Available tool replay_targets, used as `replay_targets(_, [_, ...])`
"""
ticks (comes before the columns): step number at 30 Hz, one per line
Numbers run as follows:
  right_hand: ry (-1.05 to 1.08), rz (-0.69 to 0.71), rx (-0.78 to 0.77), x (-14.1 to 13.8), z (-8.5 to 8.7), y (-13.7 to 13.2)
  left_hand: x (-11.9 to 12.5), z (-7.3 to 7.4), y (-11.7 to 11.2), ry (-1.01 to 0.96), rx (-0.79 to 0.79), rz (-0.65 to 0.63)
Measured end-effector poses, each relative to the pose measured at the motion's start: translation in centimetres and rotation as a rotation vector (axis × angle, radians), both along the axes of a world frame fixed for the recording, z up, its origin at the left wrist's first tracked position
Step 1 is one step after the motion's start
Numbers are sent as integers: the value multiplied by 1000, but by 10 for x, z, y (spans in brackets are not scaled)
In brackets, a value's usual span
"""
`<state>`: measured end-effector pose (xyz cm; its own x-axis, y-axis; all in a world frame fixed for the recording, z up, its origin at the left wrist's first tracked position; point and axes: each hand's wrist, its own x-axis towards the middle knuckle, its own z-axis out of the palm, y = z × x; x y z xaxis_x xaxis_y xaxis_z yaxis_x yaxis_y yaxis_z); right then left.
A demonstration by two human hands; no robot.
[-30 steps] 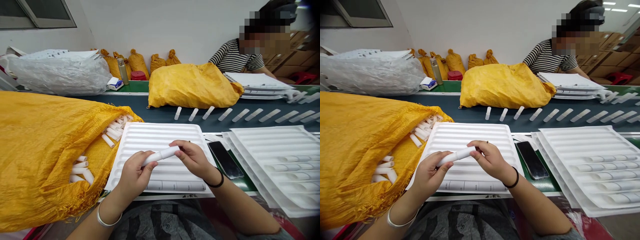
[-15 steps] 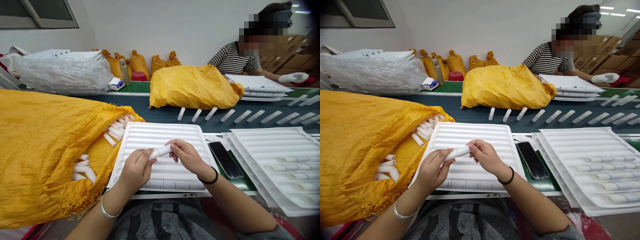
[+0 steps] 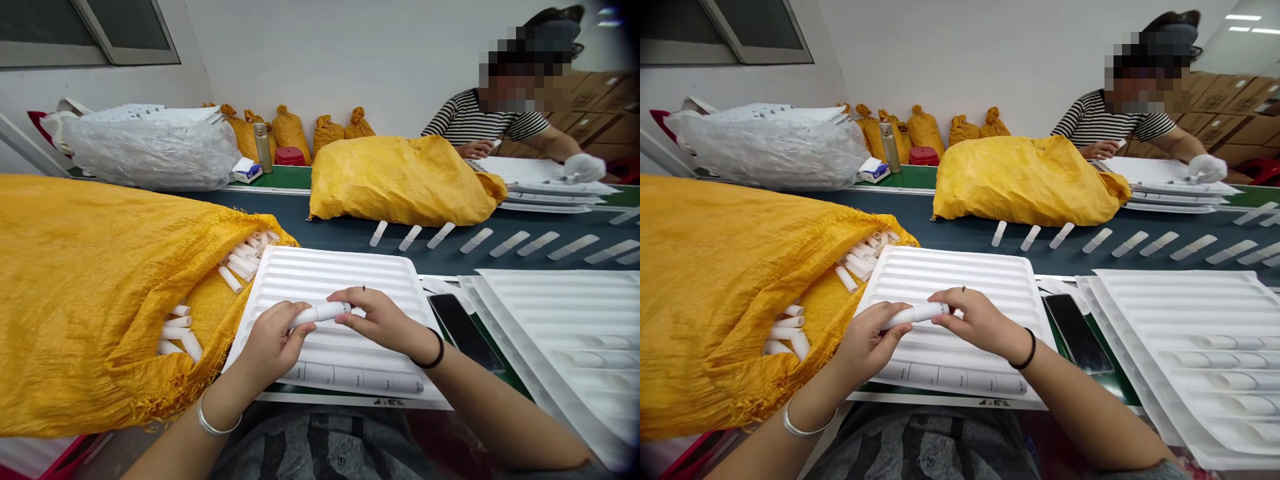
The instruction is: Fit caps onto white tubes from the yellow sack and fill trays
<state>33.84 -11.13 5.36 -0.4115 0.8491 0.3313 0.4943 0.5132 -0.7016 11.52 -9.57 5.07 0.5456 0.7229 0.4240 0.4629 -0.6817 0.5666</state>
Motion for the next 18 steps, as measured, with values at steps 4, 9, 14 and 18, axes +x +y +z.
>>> replay_targets(4, [-482, -35, 220, 0, -10, 41, -23, -17, 26, 177, -78, 69])
replay_targets(9, [-531, -522, -101, 31, -18, 133, -93, -29, 90, 322, 27, 437])
replay_targets(14, [-526, -655, -359, 64, -33, 199, -127, -44, 131, 442, -18, 390])
replay_targets(18, [-538, -638, -490, 72, -36, 208, -131, -60, 144, 503, -59, 347])
